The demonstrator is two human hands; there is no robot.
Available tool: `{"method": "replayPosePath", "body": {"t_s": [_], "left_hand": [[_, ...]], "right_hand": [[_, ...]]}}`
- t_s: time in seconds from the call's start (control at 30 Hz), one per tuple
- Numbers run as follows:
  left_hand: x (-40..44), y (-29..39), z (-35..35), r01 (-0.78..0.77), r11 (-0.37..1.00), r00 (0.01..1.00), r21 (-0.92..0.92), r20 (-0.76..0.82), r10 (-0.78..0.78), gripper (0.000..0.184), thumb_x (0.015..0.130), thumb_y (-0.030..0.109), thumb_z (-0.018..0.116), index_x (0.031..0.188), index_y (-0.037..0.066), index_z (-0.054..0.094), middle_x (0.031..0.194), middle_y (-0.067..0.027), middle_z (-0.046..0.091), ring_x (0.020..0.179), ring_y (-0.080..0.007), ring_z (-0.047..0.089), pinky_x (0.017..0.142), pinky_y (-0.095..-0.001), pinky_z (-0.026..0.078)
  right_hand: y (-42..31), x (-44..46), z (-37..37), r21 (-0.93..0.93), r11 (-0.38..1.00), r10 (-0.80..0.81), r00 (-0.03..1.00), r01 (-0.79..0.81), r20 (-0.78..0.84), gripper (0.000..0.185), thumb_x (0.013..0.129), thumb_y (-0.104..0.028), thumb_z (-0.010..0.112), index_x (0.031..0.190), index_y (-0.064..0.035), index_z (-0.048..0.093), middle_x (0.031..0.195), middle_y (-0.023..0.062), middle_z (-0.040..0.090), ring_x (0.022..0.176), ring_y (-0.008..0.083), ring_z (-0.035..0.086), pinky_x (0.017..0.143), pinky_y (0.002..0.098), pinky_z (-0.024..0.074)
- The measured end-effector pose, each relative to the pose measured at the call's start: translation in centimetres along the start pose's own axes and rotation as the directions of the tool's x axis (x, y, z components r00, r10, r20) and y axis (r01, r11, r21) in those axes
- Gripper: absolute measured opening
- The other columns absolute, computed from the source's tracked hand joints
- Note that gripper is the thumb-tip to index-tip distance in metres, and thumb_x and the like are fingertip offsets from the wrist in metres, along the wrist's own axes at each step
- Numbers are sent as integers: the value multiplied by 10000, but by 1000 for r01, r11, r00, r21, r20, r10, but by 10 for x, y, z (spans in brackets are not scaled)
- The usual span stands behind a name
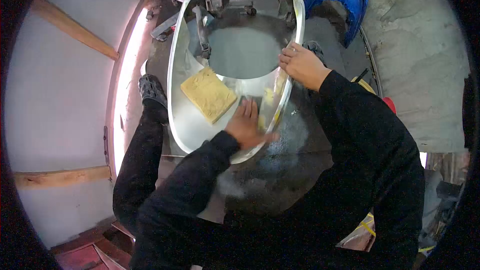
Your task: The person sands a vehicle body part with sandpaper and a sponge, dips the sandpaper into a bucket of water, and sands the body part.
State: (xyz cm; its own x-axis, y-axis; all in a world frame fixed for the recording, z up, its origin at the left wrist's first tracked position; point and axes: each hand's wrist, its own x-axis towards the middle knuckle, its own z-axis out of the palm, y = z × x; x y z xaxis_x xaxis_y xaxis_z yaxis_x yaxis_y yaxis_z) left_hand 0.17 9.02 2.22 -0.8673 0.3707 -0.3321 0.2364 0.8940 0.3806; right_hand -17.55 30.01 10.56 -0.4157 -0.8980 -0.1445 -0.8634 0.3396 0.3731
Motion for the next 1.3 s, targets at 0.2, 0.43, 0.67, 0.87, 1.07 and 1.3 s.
{"method": "replayPosePath", "body": {"t_s": [0.2, 0.43, 0.67, 0.87, 1.07, 1.3], "left_hand": [[-5, -3, -7, 7, 1000, 999, 20, 36, -8, 1376, 778, 920, 432, 1474, -233, 154, 1564, -420, 162, 1508, -489, 127, 1249, -453, 128], [-10, 13, 2, -13, 999, 999, 45, -28, 14, 1332, 802, 888, 445, 1464, -237, 181, 1548, -435, 180, 1504, -501, 132, 1248, -476, 123], [38, -6, -2, -4, 997, 985, -76, -175, -9, 1271, 828, 819, 520, 1437, -252, 210, 1512, -457, 222, 1470, -524, 206, 1237, -468, 186], [-3, 18, 23, -193, 970, 973, -146, -156, 170, 1323, 823, 892, 406, 1464, -239, 165, 1537, -450, 177, 1483, -535, 153, 1235, -501, 153], [60, 10, 6, -272, 870, 947, -412, -276, 165, 1269, 850, 789, 527, 1485, -223, 100, 1552, -444, 139, 1494, -532, 116, 1233, -503, 151], [25, 4, 20, -383, 859, 913, -341, -280, 297, 1206, 887, 745, 511, 1489, -211, 89, 1555, -430, 156, 1492, -517, 153, 1217, -550, 153]], "right_hand": [[-1, 0, 13, -16, 1000, 8, 998, -10, -64, 306, 844, -139, 613, 1128, -58, 691, 1173, 51, 674, 1227, 207, 569, 1137, 395, 359], [4, 0, 5, 1, 1000, -29, 998, 29, -54, 327, 829, -139, 623, 1134, -44, 691, 1156, 62, 676, 1224, 223, 565, 1128, 390, 371], [0, 1, 12, 12, 1000, 11, 995, -10, -97, 254, 847, -127, 604, 1072, -62, 702, 1122, 38, 679, 1181, 195, 575, 1110, 386, 388], [0, 0, 13, -11, 1000, -10, 993, 9, -116, 229, 846, -123, 608, 1048, -74, 705, 1121, 27, 680, 1176, 188, 576, 1107, 370, 384], [-1, 0, 9, 9, 1000, 9, 996, -9, -90, 258, 834, -125, 625, 1073, -65, 699, 1129, 30, 678, 1182, 196, 577, 1122, 387, 370], [3, -1, 13, -6, 1000, -14, 993, 13, -113, 320, 849, -130, 610, 1148, -51, 692, 1225, 52, 669, 1231, 196, 567, 1132, 392, 361]]}}
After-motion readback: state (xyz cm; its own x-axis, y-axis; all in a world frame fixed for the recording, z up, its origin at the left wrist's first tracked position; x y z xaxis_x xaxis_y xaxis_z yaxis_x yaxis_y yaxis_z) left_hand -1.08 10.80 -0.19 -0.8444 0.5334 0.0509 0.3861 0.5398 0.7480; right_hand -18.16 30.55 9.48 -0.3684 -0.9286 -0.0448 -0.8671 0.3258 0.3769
